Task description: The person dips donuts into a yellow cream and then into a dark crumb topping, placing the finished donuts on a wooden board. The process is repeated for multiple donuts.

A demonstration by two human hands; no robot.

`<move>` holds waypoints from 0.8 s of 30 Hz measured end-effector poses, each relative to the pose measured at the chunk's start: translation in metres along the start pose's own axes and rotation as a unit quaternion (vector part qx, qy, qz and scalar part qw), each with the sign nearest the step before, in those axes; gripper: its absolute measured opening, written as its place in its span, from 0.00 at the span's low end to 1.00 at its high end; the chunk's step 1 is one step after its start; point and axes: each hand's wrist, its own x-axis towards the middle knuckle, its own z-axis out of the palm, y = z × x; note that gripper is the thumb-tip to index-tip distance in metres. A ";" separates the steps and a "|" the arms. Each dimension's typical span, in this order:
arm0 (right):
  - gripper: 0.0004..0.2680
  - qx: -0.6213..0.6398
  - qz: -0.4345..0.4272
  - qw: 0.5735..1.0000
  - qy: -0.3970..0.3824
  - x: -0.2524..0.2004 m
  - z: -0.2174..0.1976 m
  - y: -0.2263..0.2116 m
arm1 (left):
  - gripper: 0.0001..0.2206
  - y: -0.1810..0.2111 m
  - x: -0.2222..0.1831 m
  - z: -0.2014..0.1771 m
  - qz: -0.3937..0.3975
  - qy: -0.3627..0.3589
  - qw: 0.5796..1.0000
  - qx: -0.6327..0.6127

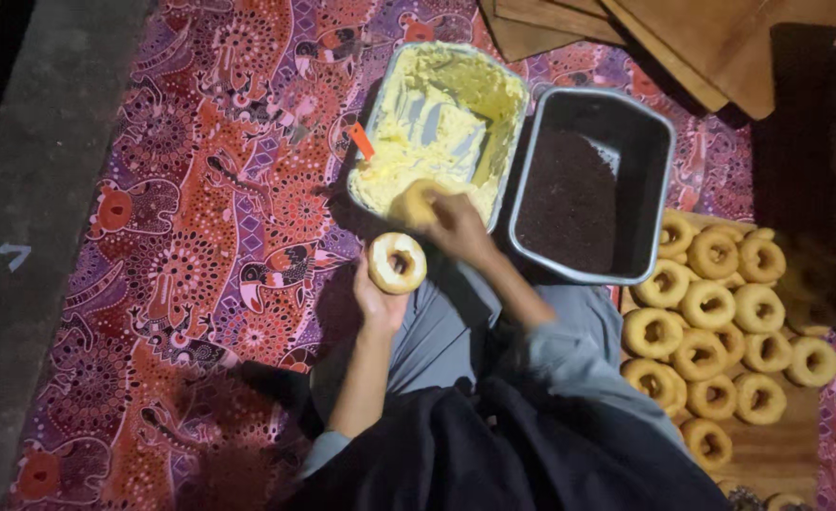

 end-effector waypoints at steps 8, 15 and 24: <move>0.21 -0.016 -0.067 0.996 -0.060 -0.049 -0.037 -0.010 | 0.25 0.019 -0.029 0.038 -0.020 -0.082 0.996 0.019; 0.16 0.011 -0.001 1.000 0.017 -0.008 -0.001 0.030 | 0.26 0.008 -0.019 0.019 0.028 -0.068 0.995 0.062; 0.19 0.113 -0.107 0.986 -0.061 -0.046 0.008 0.007 | 0.23 0.010 -0.019 -0.006 -0.003 -0.012 0.997 0.073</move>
